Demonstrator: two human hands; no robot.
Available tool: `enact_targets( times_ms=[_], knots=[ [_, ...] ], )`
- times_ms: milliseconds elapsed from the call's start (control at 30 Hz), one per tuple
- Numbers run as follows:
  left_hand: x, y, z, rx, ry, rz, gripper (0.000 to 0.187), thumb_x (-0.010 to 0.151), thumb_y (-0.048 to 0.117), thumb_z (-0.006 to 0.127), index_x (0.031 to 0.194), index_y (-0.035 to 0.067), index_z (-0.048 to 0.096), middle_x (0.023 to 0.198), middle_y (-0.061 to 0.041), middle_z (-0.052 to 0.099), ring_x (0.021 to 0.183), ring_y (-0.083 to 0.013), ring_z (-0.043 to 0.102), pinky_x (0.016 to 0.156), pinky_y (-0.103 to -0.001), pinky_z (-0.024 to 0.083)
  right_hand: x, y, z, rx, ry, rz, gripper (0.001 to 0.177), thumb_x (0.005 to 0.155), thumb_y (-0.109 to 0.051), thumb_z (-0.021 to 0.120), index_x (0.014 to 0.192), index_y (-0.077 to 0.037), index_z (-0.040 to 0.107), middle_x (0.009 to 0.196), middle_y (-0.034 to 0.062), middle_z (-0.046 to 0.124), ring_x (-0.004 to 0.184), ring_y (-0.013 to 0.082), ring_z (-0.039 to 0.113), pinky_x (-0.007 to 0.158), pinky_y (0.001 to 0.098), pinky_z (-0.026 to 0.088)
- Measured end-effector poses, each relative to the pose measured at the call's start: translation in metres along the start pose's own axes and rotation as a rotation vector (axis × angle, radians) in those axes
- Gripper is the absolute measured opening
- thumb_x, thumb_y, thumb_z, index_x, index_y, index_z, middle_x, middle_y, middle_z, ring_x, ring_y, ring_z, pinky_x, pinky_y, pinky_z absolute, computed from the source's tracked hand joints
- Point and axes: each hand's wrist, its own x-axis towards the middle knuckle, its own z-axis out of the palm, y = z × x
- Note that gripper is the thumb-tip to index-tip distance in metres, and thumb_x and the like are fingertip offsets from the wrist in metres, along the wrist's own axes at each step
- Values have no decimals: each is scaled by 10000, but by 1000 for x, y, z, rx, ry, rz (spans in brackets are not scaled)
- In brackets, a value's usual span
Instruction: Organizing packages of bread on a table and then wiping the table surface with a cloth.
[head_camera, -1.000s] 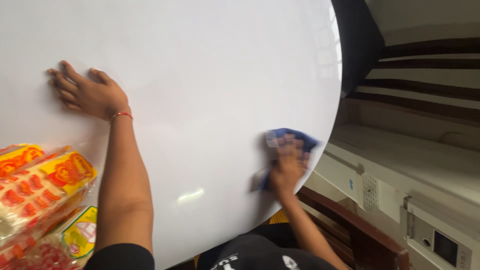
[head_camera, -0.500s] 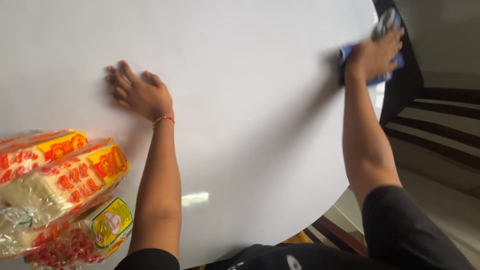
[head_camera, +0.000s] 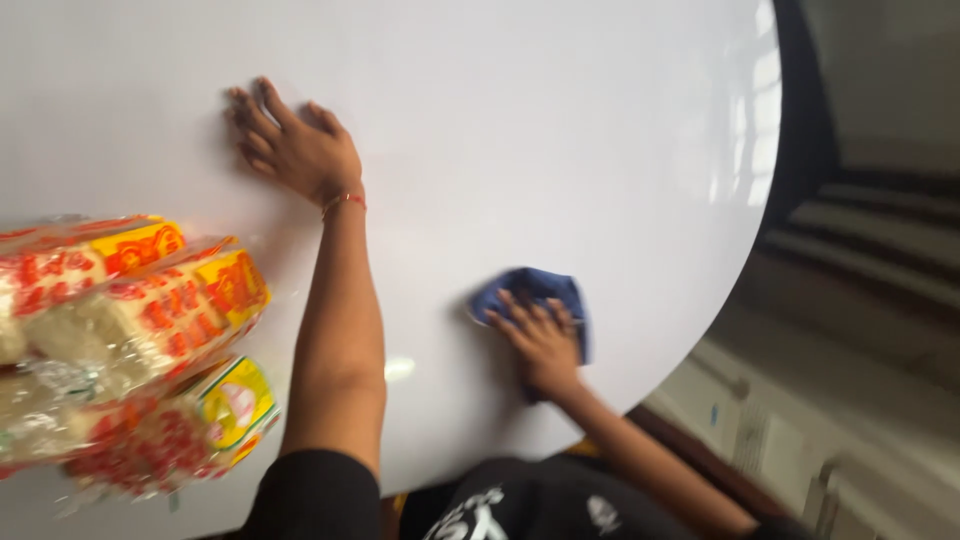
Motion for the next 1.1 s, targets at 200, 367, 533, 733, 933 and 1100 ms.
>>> enact_targets(
  times_ms=[200, 367, 533, 733, 933, 1100],
  knots=[
    [-3, 6, -4, -9, -5, 8, 592, 1016, 321, 601, 1550, 134, 428, 1664, -133, 304, 1537, -345, 270, 1224, -567, 220, 9, 129, -3, -57, 323, 195, 601, 920, -32, 567, 1513, -93, 494, 1588, 203, 480, 1439, 394, 469, 1223, 605, 227],
    [-5, -2, -4, -19, -1, 12, 581, 1038, 302, 598, 1566, 136, 422, 1680, -151, 284, 1545, -359, 260, 1232, -568, 204, 103, 203, -80, 86, 583, 192, 728, 839, 55, 501, 1552, -95, 514, 1623, 159, 487, 1535, 352, 384, 1249, 543, 150],
    [-2, 0, -11, -24, -48, 40, 581, 1036, 285, 608, 1551, 102, 411, 1670, -192, 283, 1528, -399, 246, 1198, -583, 190, 184, 299, -91, 75, 742, 242, 703, 869, 57, 483, 1557, -83, 507, 1645, 127, 478, 1568, 315, 333, 1250, 529, 130],
    [4, -16, 23, 20, 73, 65, 573, 1052, 327, 619, 1560, 156, 417, 1659, -162, 295, 1541, -350, 279, 1228, -558, 215, 207, 341, -59, -15, 765, 362, 610, 957, -21, 542, 1559, -100, 486, 1640, 142, 459, 1572, 303, 334, 1268, 537, 170],
    [4, -5, 12, 10, -9, 16, 588, 1058, 334, 606, 1578, 157, 396, 1680, -135, 277, 1550, -348, 274, 1238, -571, 206, 74, 237, -5, -71, 624, 448, 752, 969, -70, 585, 1676, -69, 329, 1710, 172, 355, 1578, 356, 313, 1277, 527, 161],
    [2, -5, 10, -9, -34, 28, 599, 1053, 314, 617, 1580, 131, 398, 1674, -168, 265, 1534, -377, 255, 1218, -599, 186, -67, 114, 16, 126, 610, 554, 731, 843, -75, 550, 1564, -122, 441, 1668, 128, 384, 1562, 345, 311, 1265, 523, 132]
  ],
)
